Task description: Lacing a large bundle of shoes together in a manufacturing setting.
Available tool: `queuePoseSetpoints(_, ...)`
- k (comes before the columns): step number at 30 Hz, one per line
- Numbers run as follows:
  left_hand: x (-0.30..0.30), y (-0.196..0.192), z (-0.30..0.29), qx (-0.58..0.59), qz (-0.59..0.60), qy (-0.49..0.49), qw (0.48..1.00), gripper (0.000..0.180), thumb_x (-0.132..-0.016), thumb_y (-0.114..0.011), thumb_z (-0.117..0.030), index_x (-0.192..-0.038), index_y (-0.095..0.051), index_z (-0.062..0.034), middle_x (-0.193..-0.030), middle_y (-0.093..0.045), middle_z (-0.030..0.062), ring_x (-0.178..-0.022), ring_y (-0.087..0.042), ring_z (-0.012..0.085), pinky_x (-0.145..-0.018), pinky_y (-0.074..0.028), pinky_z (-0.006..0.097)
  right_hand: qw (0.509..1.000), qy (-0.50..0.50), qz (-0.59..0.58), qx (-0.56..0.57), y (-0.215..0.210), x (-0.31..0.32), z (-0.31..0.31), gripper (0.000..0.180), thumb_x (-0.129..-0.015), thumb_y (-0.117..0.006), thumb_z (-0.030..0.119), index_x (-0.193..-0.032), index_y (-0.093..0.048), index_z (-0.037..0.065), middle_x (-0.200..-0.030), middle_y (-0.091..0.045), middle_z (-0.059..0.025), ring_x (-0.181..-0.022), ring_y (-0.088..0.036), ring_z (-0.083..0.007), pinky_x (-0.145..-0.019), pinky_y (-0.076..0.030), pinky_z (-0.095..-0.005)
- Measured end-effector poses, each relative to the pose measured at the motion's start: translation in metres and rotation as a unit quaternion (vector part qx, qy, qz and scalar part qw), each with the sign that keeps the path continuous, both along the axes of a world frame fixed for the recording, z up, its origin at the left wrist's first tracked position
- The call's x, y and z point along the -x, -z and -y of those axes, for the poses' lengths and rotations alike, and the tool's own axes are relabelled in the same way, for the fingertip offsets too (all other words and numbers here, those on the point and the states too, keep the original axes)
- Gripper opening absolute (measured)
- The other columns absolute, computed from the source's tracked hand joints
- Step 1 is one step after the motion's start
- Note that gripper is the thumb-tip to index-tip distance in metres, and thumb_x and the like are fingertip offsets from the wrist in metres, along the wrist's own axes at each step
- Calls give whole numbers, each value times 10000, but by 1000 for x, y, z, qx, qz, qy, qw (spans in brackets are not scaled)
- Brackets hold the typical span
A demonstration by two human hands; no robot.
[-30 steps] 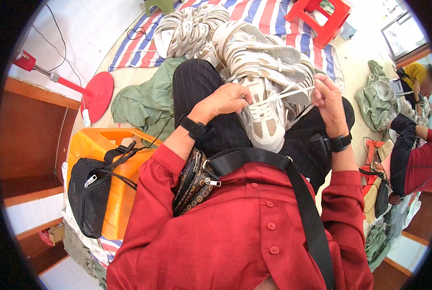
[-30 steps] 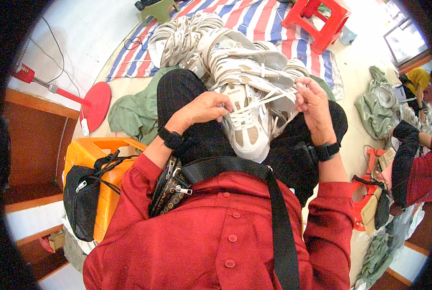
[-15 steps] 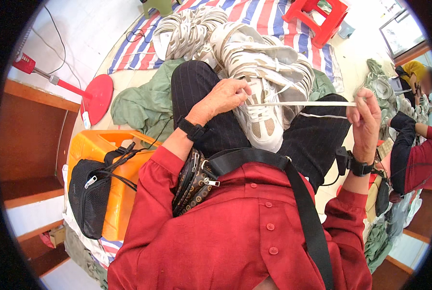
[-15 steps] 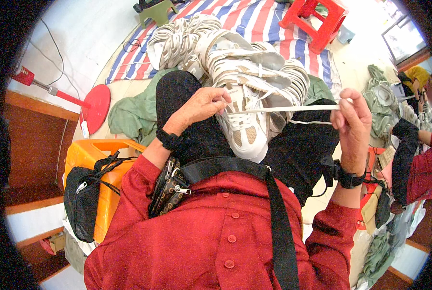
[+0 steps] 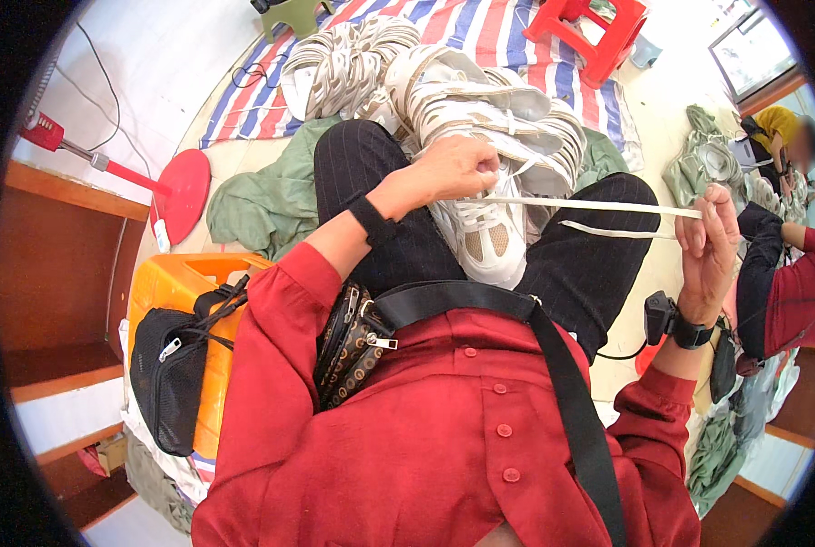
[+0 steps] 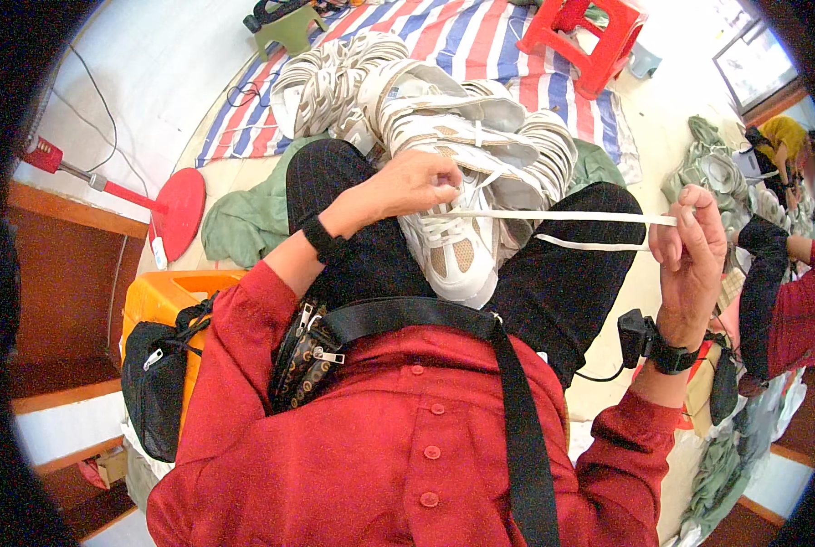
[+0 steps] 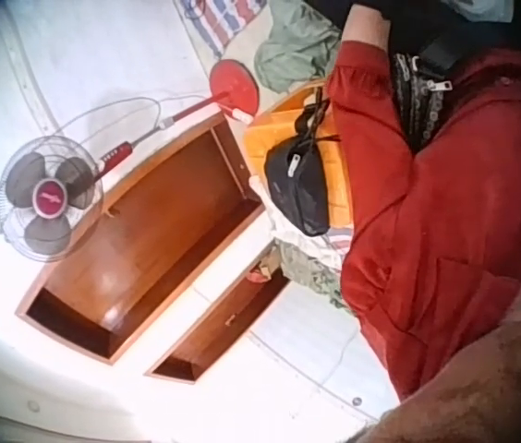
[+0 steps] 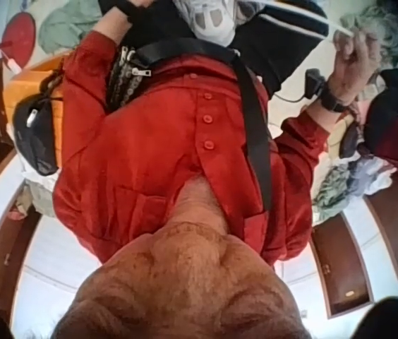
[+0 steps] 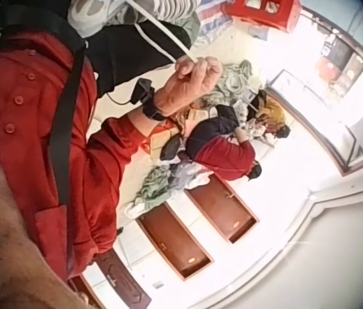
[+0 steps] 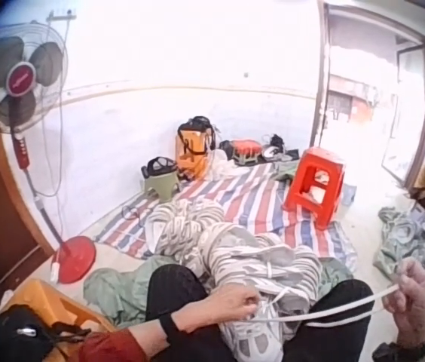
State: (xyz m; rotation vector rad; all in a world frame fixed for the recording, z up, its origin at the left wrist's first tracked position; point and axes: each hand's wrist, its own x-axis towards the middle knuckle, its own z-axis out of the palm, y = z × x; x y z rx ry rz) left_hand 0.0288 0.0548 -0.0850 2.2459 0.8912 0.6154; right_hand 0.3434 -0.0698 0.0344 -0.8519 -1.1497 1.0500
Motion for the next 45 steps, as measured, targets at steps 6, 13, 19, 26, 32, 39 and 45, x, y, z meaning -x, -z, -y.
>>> queuePoseSetpoints(6, -29, 7, 7, -129, -118, -62, 983, 202, -716, -605, -238, -804, -680, -72, -783, -646, 173, -791, -635, 350, -710, -488, 453, 1000, -15, -5, 6, 4, 6, -2, 163, -949, -478, 93, -1089, -490, 10, -609, -416, 40, -449, -309, -30, -465, -274, -192)
queuePoseSetpoints(13, -21, 28, 8, -93, 33, -59, 993, 149, -755, -583, -169, -797, -621, -32, -688, -619, 142, -653, -621, 298, -617, -483, 407, 1000, -23, -3, 2, 3, 9, -4, 163, -950, -487, 103, -1089, -498, 18, -590, -408, 44, -449, -305, -30, -466, -263, -192)
queuePoseSetpoints(19, 19, 2, 6, 211, 193, -123, 950, 131, -844, -586, -132, -798, -613, -12, -650, -592, 32, -548, -562, 91, -502, -465, 249, 999, 5, -16, 35, 20, -19, -19, 154, -950, -497, 107, -1085, -527, 39, -568, -393, 52, -452, -293, -37, -477, -265, -198)
queuePoseSetpoints(26, 94, -4, 5, 246, 522, -237, 781, 74, -866, -545, -51, -854, -593, 4, -683, -603, 75, -551, -579, 142, -528, -514, 271, 983, 46, -131, 117, 57, -57, -56, 184, -944, -509, 114, -1113, -530, 43, -624, -406, 43, -501, -330, -44, -491, -285, -209)
queuePoseSetpoints(32, 175, 22, -15, 141, 669, -396, 613, 185, -831, -564, -20, -1009, -551, 29, -797, -626, 111, -674, -643, 229, -655, -560, 347, 978, 73, -122, 151, 80, -82, -88, 215, -931, -545, 148, -1117, -528, 42, -670, -446, 30, -527, -376, -56, -518, -329, -213)
queuePoseSetpoints(39, 197, 64, -21, 173, 572, -619, 509, 430, -766, -618, -34, -1181, -504, -20, -1062, -555, 149, -902, -586, 246, -766, -499, 354, 896, 222, 380, 62, 89, -80, -111, 308, -872, -571, 128, -1151, -589, -1, -1040, -633, -68, -940, -568, -135, -826, -419, -252)
queuePoseSetpoints(45, 196, 57, -19, -135, 296, -652, 684, 406, -750, -601, -28, -1151, -538, -9, -1075, -572, 143, -931, -569, 202, -804, -470, 292, 930, -27, 351, 104, 62, 30, -80, 182, -874, -517, 56, -1022, -613, 12, -935, -628, -14, -849, -564, -96, -770, -439, -229)
